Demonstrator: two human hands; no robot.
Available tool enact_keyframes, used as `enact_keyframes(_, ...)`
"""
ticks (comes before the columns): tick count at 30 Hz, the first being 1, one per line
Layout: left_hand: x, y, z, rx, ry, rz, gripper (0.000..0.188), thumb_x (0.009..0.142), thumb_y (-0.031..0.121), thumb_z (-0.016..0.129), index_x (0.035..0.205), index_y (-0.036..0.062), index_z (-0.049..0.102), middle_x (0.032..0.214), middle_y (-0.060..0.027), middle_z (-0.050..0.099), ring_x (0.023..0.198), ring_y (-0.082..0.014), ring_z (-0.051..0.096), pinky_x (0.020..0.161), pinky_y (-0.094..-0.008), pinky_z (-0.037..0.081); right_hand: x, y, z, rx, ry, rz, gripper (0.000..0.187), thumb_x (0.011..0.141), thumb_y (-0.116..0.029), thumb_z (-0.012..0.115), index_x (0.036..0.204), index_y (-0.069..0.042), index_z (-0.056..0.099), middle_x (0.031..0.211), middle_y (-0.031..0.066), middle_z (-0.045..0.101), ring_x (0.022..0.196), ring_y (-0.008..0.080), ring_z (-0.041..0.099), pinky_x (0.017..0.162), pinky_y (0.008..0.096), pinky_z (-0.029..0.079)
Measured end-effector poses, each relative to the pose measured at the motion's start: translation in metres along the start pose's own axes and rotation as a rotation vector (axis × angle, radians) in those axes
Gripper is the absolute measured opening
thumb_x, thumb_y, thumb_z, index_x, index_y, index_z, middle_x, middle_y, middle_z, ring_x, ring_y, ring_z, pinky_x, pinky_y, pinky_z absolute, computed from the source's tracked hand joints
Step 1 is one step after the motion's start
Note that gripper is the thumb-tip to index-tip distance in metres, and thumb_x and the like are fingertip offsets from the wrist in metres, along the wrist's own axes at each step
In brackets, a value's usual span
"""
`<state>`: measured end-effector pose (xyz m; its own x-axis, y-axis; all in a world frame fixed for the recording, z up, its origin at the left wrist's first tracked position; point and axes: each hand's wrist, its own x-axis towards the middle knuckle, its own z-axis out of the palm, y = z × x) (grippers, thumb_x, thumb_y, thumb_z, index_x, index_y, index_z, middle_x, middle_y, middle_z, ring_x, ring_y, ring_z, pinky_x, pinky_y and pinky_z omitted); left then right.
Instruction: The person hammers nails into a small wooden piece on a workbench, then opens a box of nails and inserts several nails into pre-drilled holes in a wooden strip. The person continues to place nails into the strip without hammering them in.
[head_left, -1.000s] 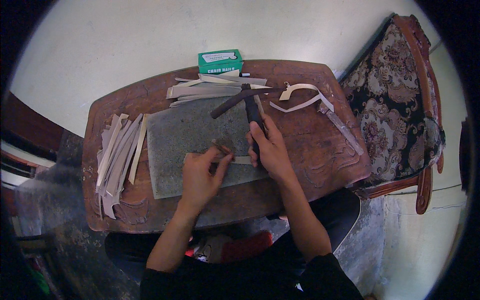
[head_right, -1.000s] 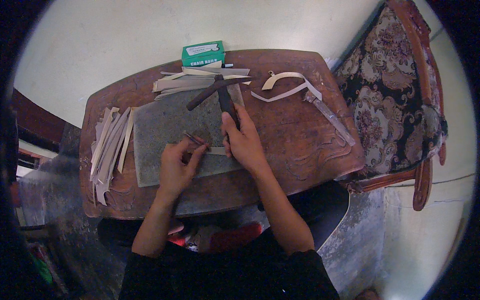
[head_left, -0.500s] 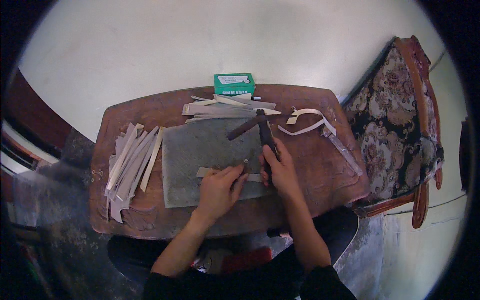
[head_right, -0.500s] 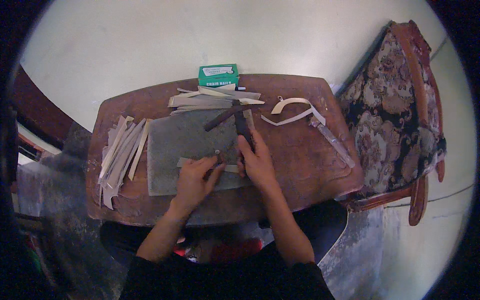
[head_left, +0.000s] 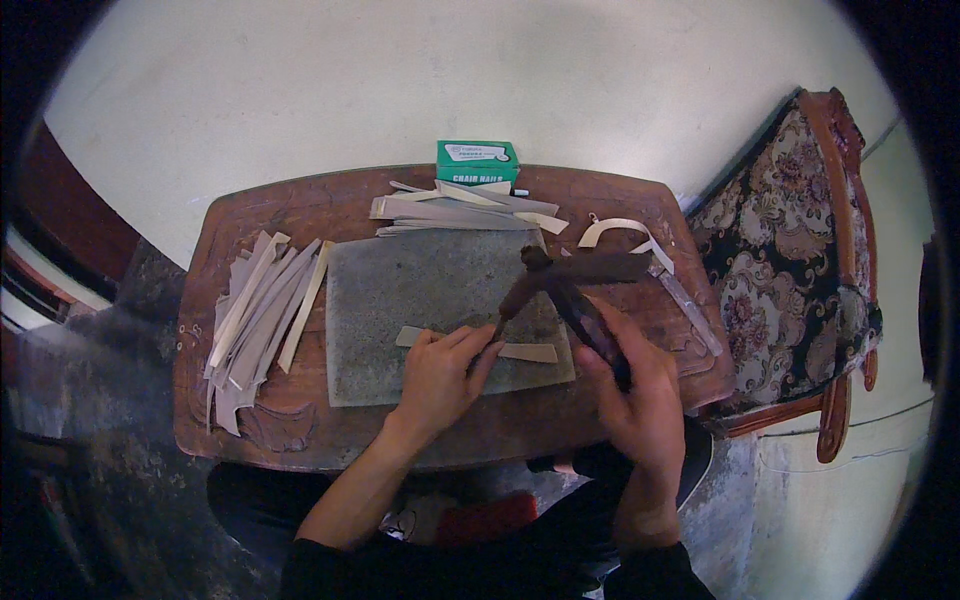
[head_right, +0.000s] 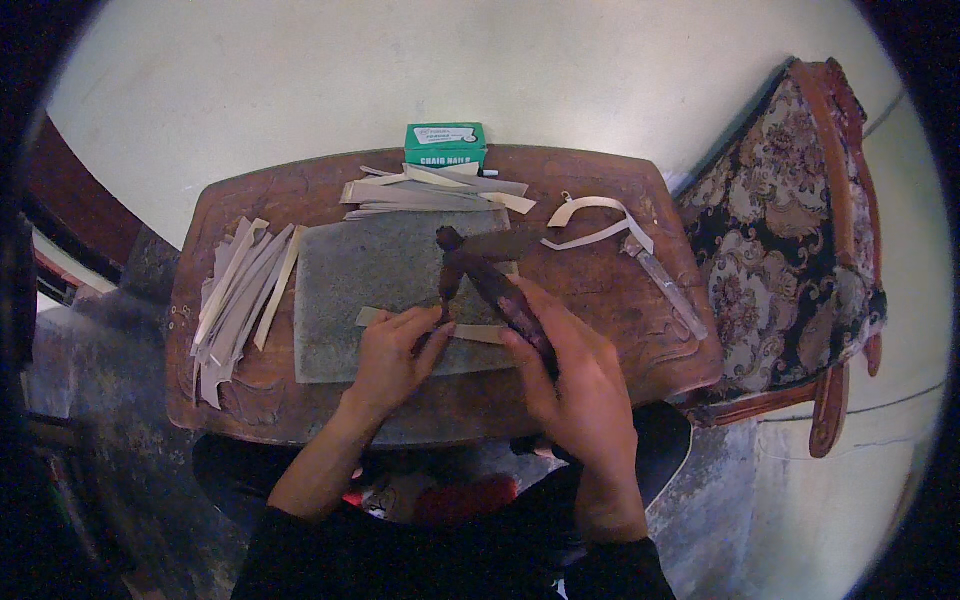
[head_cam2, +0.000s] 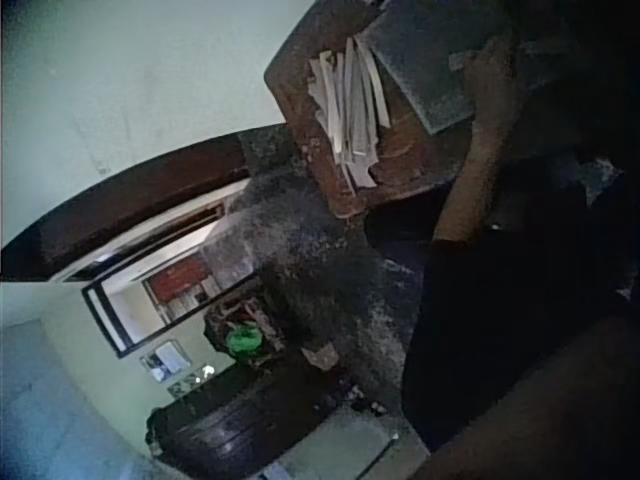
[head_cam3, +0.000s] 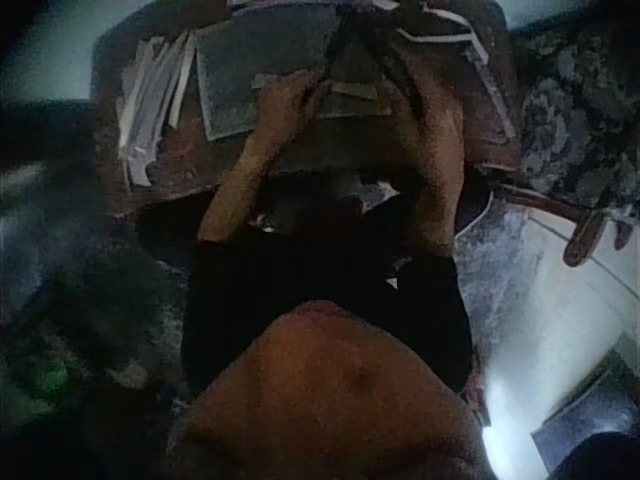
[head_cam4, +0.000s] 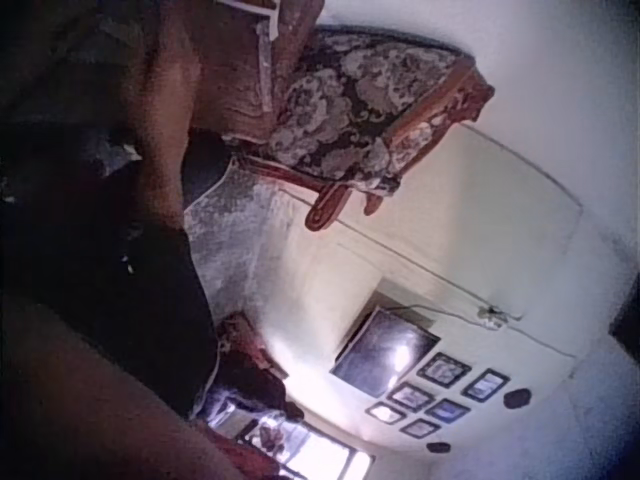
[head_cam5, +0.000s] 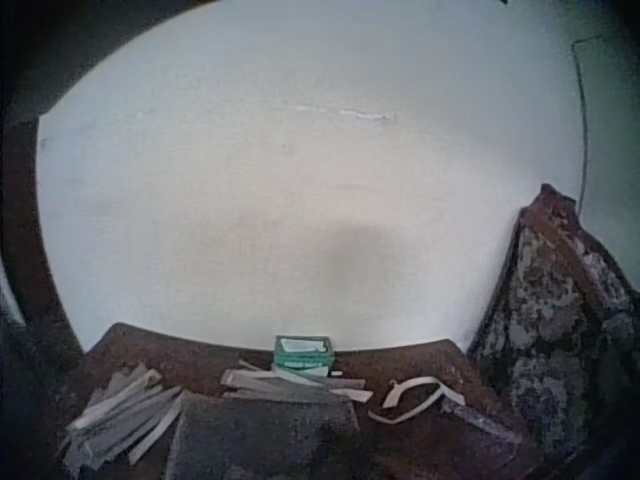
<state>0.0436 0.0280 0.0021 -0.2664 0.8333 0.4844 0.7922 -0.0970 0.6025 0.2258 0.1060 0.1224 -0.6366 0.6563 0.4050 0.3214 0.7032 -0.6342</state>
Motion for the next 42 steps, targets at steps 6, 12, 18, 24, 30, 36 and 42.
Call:
enact_keyframes(6,-0.001,-0.001,-0.002,-0.012,-0.012,-0.014,0.02,0.087,0.018,0.068,0.103,0.0063,0.069,0.085,-0.0069,0.068,0.065,-0.026,0.062,0.063,-0.036,0.041,-0.001,-0.01,-0.005,-0.034,0.025,0.016,0.039,0.09,-0.008,0.065,0.128,-0.003,0.056,0.108,0.0228,0.067,0.098,0.0379,0.067,0.085,0.0402,0.052)
enact_keyframes(12,0.0,0.0,0.001,-0.011,0.014,0.006,0.019,0.085,0.017,0.072,0.098,0.0037,0.069,0.083,-0.0087,0.069,0.064,-0.0261,0.062,0.061,-0.0361,0.041,-0.005,-0.011,-0.007,0.01,0.057,0.087,0.04,0.09,-0.009,0.065,0.128,-0.003,0.055,0.106,0.0228,0.067,0.097,0.0378,0.068,0.084,0.0407,0.052)
enact_keyframes(18,0.0,0.001,-0.001,-0.005,-0.007,-0.01,0.019,0.085,0.017,0.071,0.098,0.0036,0.069,0.083,-0.0093,0.068,0.066,-0.0267,0.063,0.063,-0.0368,0.042,-0.005,-0.008,-0.003,-0.026,0.043,0.035,0.04,0.089,-0.008,0.065,0.127,-0.001,0.056,0.106,0.0232,0.067,0.097,0.0373,0.068,0.082,0.0409,0.052)
enact_keyframes(24,0.0,0.0,0.0,0.015,-0.012,-0.014,0.02,0.085,0.017,0.071,0.098,0.0024,0.069,0.083,-0.0102,0.069,0.067,-0.0273,0.064,0.063,-0.0374,0.042,-0.004,-0.004,-0.002,-0.051,-0.021,0.047,0.04,0.089,-0.008,0.065,0.127,0.0,0.055,0.106,0.0232,0.067,0.097,0.0382,0.068,0.082,0.0416,0.052)
enact_keyframes(30,0.002,0.003,0.0,-0.007,-0.007,-0.015,0.02,0.085,0.017,0.071,0.098,0.0027,0.069,0.084,-0.0101,0.069,0.067,-0.0272,0.064,0.063,-0.0374,0.042,-0.004,-0.008,-0.003,0.008,0.064,0.036,0.039,0.088,-0.008,0.066,0.125,0.0,0.056,0.107,0.0229,0.067,0.097,0.0374,0.068,0.083,0.0416,0.052)
enact_keyframes(36,-0.001,0.0,0.0,0.018,-0.01,-0.016,0.019,0.084,0.017,0.072,0.096,0.0024,0.069,0.085,-0.0101,0.069,0.067,-0.0278,0.064,0.062,-0.0373,0.042,-0.003,-0.007,-0.002,-0.009,0.034,0.065,0.039,0.089,-0.01,0.065,0.127,-0.003,0.055,0.101,0.022,0.068,0.093,0.0378,0.067,0.08,0.0412,0.052)
enact_keyframes(42,0.001,0.002,-0.001,-0.019,0.002,-0.021,0.019,0.085,0.018,0.071,0.095,0.0028,0.069,0.083,-0.0111,0.069,0.064,-0.0287,0.063,0.062,-0.0374,0.042,-0.001,0.007,0.007,0.049,-0.017,0.098,0.037,0.093,-0.014,0.063,0.127,-0.003,0.053,0.09,0.0183,0.067,0.081,0.0319,0.067,0.074,0.0379,0.051)
